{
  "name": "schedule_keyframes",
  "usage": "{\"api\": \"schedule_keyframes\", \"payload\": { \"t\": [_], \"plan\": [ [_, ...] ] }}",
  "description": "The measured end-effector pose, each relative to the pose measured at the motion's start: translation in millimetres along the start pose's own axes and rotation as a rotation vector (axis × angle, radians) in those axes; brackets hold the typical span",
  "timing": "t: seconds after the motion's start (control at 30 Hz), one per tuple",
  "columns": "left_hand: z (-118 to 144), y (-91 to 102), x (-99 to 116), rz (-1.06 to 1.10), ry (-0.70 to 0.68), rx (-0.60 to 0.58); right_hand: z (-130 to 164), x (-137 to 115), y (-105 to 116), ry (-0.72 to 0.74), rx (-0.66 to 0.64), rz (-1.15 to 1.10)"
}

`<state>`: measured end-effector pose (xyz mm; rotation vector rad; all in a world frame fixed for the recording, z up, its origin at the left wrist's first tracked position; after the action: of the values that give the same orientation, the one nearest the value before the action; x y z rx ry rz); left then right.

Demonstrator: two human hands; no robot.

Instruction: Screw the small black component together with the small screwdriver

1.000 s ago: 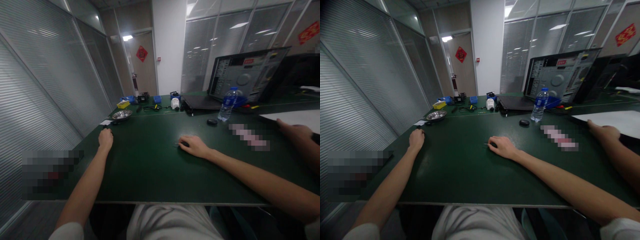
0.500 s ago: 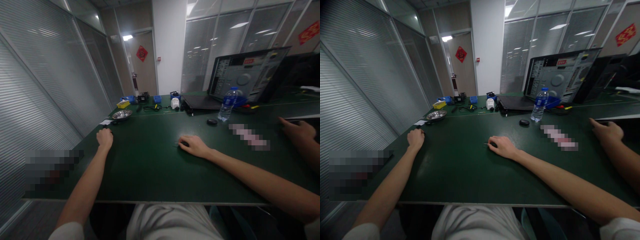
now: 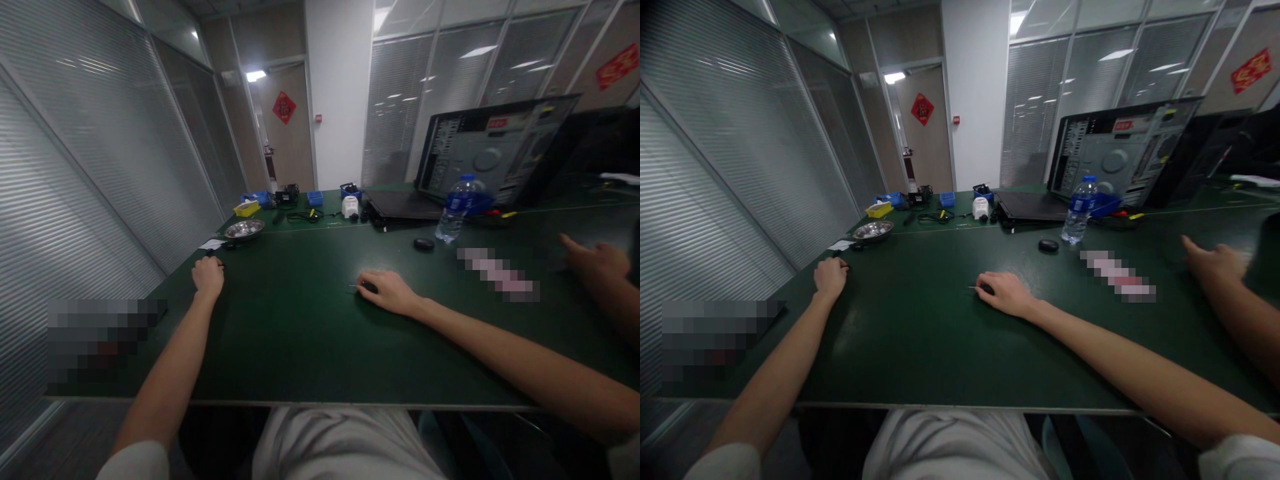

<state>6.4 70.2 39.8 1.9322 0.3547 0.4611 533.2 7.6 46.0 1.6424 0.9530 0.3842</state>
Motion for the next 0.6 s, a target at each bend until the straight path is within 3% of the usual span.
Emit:
{"api": "schedule_keyframes", "payload": {
  "t": [0.17,0.3,0.47,0.6],
  "plan": [
    [-0.2,2.3,-5.2,0.127,0.036,-0.070,0.2,0.3,-0.9,0.000,-0.007,-0.003],
    [1.4,2.5,16.3,0.234,-0.069,-0.171,0.1,0.9,-1.6,0.000,0.000,0.007],
    [31.8,7.2,85.1,0.379,-0.295,-0.366,0.1,-2.7,0.7,0.011,-0.009,0.006],
    [98.4,25.9,159.4,0.610,-0.573,-0.615,0.5,-10.7,1.2,0.007,-0.030,0.032]
  ]
}}
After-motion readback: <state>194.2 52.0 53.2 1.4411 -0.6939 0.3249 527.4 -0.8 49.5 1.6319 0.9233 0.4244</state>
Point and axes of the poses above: each hand's wrist, its own z-axis away from the middle knuckle, its own y-axis out of the back of the hand, x = y × z, the point moved 8 cm from there along -z, towards the middle knuckle, and after that the axes turned 5 degrees about y, right-handed, at the moved point
